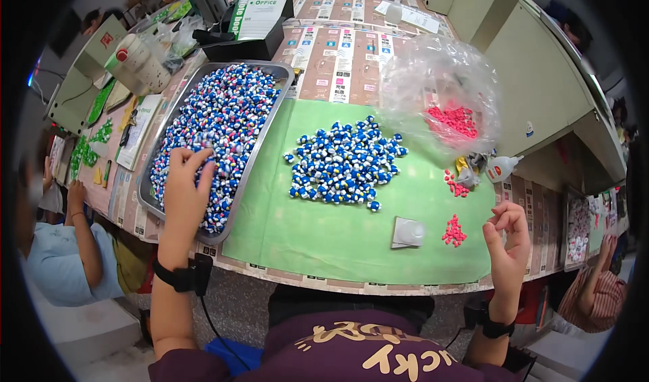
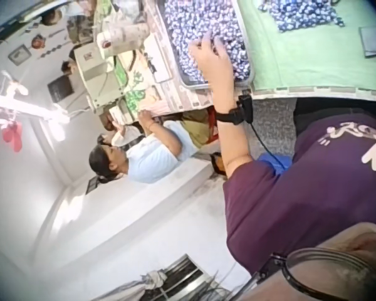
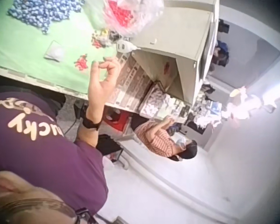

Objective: The person sits at a table and repeatedly picks up small blue and white cylindrical candies and pink plastic pieces. They attach the pink pieces to the blue candies by hand, placing the finished items into a pile on a green mat. The process is repetitive and involves handling small components one at a time.

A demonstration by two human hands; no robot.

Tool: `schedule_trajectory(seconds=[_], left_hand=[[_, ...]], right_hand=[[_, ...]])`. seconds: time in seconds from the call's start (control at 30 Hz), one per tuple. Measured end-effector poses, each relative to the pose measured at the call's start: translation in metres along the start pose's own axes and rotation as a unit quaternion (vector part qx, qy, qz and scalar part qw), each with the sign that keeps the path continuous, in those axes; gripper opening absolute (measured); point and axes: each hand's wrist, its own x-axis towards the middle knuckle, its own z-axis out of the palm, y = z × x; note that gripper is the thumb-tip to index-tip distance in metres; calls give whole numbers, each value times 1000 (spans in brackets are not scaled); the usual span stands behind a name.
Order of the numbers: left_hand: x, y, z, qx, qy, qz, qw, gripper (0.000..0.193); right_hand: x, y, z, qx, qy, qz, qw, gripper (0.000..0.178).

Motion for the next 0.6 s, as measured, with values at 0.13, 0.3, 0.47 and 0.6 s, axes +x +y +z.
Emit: schedule_trajectory(seconds=[0.13,0.3,0.47,0.6], left_hand=[[7,-3,-14,-6,-18,-65,998,23],[12,45,-11,-2,-47,130,990,35],[12,39,19,24,-189,163,968,52],[12,16,24,94,-181,130,970,53]], right_hand=[[-5,12,-7,-13,9,-2,1000,21],[-5,15,-1,13,16,20,1000,21],[-8,18,-5,0,14,9,1000,20],[-13,23,-13,-5,26,13,1000,19]])
